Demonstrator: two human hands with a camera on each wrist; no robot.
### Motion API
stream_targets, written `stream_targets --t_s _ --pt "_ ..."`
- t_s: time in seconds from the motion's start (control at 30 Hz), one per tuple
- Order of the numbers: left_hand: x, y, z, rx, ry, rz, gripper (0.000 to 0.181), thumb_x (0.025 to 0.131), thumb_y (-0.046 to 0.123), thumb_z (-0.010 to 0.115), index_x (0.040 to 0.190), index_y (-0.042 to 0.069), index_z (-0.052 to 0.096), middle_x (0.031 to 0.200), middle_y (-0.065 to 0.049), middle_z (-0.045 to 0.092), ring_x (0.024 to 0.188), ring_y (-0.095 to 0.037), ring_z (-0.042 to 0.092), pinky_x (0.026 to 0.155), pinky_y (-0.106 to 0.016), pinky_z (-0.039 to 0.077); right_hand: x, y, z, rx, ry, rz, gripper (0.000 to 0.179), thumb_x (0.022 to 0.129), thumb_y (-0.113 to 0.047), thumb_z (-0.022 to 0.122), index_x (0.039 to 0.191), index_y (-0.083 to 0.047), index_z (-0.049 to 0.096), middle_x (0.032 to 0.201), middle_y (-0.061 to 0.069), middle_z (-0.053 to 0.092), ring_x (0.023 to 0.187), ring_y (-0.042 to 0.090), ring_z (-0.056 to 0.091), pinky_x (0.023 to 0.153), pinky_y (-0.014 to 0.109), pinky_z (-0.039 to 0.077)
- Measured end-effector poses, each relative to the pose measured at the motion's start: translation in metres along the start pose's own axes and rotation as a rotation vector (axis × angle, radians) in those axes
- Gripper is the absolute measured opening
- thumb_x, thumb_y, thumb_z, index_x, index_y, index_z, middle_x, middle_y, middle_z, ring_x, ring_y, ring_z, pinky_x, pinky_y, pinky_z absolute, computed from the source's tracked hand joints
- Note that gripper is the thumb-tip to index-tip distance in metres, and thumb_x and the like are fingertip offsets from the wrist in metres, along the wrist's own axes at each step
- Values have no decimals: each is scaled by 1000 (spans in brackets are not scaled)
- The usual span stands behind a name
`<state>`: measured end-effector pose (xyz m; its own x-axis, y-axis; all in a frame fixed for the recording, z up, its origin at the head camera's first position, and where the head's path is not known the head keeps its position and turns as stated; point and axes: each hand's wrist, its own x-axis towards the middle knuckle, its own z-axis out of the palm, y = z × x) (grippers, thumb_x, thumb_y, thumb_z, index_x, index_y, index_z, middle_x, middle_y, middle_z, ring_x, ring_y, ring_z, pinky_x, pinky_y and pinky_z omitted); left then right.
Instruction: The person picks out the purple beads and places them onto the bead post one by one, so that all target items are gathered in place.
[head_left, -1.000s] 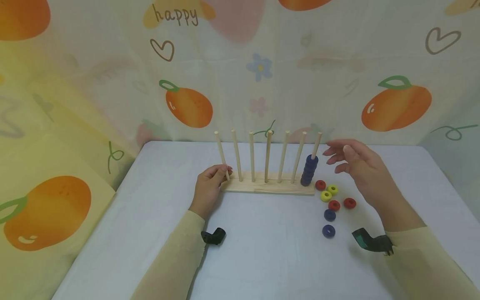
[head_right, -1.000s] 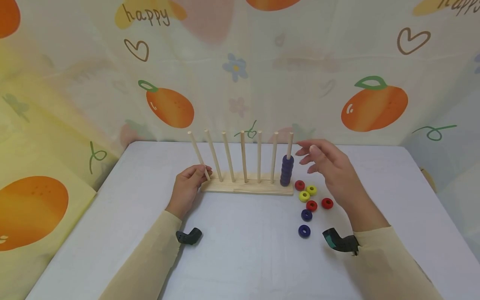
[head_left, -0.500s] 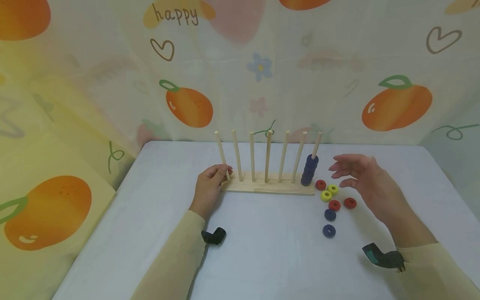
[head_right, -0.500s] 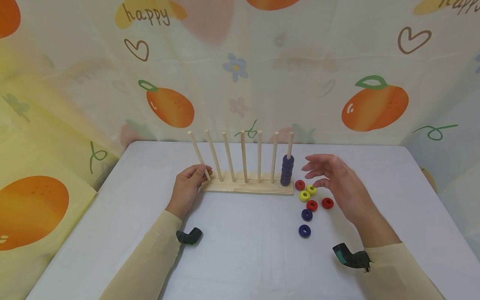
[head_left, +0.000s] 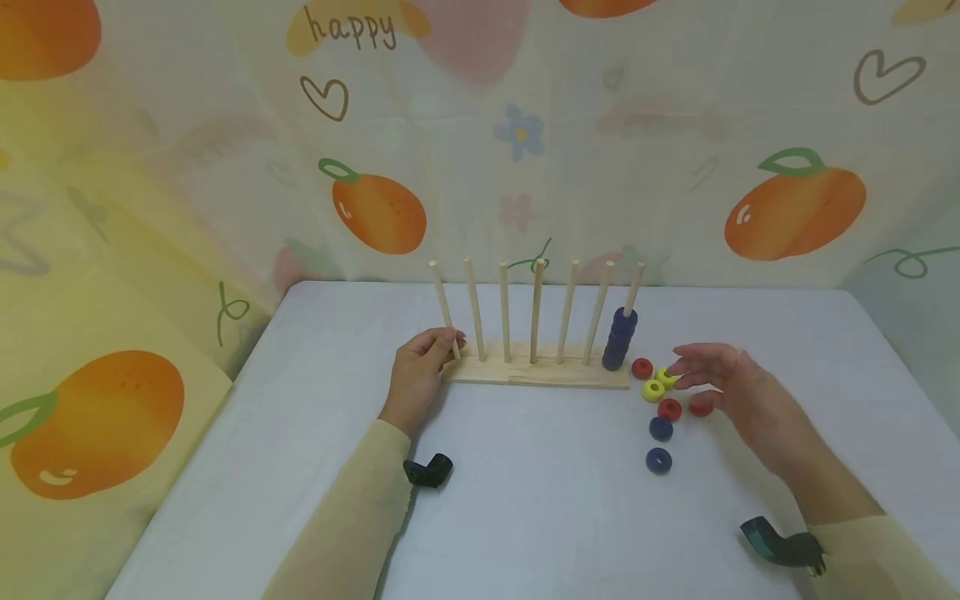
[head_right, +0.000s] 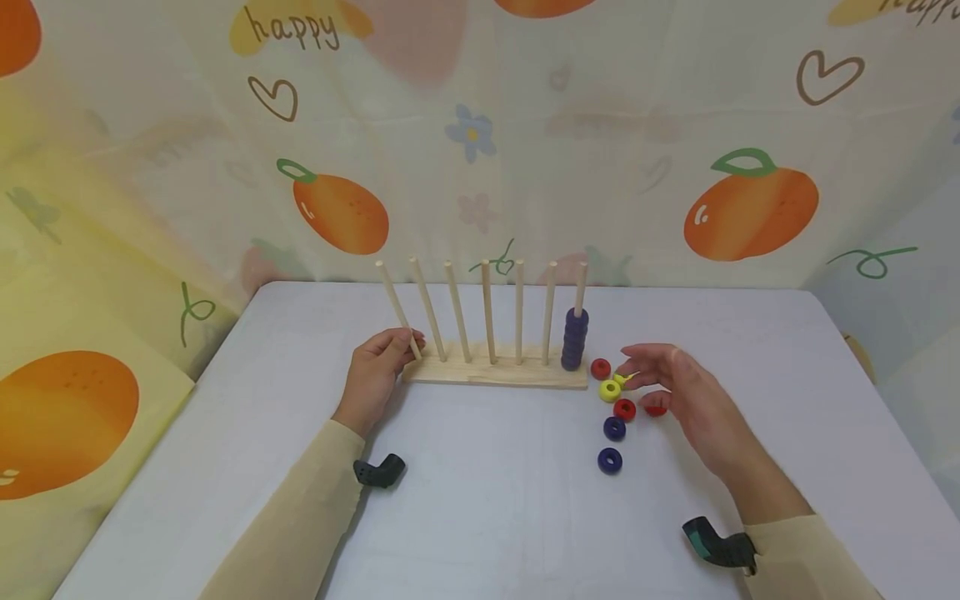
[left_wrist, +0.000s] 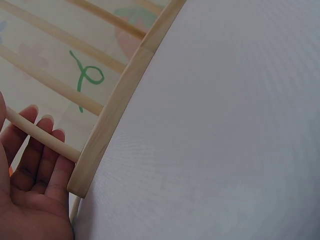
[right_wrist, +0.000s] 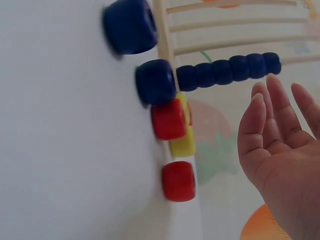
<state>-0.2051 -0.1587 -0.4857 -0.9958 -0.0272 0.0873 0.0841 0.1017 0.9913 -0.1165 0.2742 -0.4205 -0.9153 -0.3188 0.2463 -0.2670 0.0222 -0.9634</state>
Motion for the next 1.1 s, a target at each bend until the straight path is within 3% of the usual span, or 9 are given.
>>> stream_targets --t_s 0.27,0.57,0.8,1.1 --pt "0 2 1 -18 7 -3 37 112 36 67 119 1 78 120 -10 76 117 -26 71 105 -39 56 -15 13 2 -46 -6 51 49 121 -24 23 148 -12 63 130 15 68 115 25 65 93 28 56" --pt "1 -1 0 -8 3 1 36 111 38 67 117 4 79 120 -9 76 117 -24 71 105 -38 56 -29 22 5 -168 7 122 51 122 -25 22 149 6 52 133 14 71 115 20 68 89 29 60" --pt "2 -3 0 -11 6 3 36 111 39 67 117 6 79 120 -8 76 117 -24 71 106 -41 55 -34 28 10 -292 13 177 49 122 -25 27 146 6 55 136 17 67 113 17 68 87 29 61" --pt "1 -1 -1 16 8 3 38 111 43 66 117 8 80 119 -6 77 118 -22 70 106 -42 55 -36 32 15 -360 -6 249 33 117 -19 52 143 -2 64 139 15 67 117 9 64 89 27 58"
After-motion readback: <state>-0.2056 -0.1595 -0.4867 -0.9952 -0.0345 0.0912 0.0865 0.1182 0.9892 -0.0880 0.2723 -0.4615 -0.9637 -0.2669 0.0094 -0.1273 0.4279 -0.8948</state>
